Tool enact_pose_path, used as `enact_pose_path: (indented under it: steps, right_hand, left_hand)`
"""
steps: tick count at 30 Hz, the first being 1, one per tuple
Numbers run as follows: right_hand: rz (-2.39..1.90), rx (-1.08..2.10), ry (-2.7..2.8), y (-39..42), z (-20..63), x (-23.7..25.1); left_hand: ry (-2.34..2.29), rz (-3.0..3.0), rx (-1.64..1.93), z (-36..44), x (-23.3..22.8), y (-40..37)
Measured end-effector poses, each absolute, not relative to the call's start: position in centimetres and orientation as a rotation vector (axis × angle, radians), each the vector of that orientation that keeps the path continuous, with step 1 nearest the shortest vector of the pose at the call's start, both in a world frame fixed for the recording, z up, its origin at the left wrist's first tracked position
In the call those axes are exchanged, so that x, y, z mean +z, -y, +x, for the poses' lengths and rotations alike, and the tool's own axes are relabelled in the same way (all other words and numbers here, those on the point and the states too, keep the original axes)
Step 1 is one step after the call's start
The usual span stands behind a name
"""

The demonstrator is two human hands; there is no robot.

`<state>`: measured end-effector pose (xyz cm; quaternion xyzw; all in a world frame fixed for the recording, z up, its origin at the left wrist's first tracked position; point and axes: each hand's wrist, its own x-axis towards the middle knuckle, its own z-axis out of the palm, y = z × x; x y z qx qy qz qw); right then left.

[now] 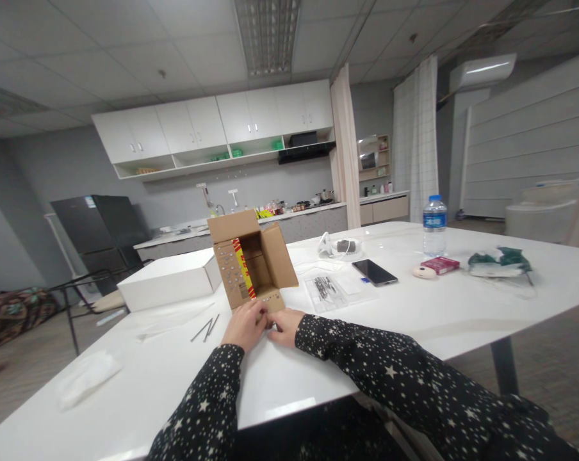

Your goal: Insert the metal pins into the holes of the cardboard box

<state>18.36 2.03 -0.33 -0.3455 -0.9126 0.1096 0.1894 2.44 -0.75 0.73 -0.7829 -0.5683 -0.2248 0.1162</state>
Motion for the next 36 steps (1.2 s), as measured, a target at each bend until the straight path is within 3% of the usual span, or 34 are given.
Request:
enact_pose_path:
  steps: [36]
  right_hand:
    - [-0.982,0.276,2.518,-1.78,18.33,-0.28]
  left_hand:
    - [1.609,-2.422,-0.574,2.53,0.92,1.04]
